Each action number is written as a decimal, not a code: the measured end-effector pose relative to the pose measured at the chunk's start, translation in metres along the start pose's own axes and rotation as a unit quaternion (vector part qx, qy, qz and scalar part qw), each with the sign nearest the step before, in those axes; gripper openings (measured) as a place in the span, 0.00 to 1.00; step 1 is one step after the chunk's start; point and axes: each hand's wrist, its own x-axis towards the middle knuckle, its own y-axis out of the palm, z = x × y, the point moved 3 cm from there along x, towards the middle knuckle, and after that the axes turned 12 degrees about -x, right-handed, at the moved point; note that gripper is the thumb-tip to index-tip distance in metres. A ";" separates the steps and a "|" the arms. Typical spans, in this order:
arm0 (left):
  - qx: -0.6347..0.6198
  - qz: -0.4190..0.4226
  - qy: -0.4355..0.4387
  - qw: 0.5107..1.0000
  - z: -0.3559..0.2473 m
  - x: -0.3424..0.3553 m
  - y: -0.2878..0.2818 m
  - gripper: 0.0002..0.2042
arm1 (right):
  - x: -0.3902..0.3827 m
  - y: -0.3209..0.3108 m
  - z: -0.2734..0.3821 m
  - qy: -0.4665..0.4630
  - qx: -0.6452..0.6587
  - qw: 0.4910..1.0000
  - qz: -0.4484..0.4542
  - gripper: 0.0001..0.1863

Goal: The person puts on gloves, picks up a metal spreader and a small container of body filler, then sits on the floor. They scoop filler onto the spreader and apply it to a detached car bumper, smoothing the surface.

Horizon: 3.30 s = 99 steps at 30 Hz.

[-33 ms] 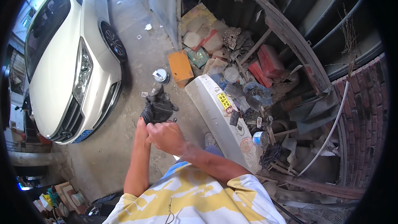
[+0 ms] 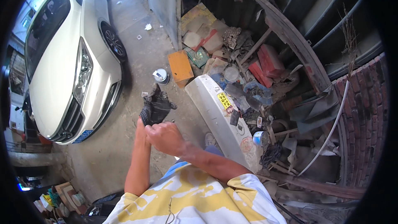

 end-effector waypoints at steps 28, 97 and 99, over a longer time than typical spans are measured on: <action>0.028 0.063 -0.079 0.994 -0.034 0.042 0.010 0.23 | 0.008 0.011 0.019 -0.051 0.109 0.993 0.008 0.06; 0.631 0.080 0.072 0.768 0.022 0.000 0.024 0.15 | -0.052 0.014 -0.104 0.415 0.296 0.855 0.095 0.11; 0.615 0.076 0.050 0.784 0.025 0.001 0.015 0.13 | -0.052 0.004 -0.101 0.390 0.198 0.895 0.084 0.09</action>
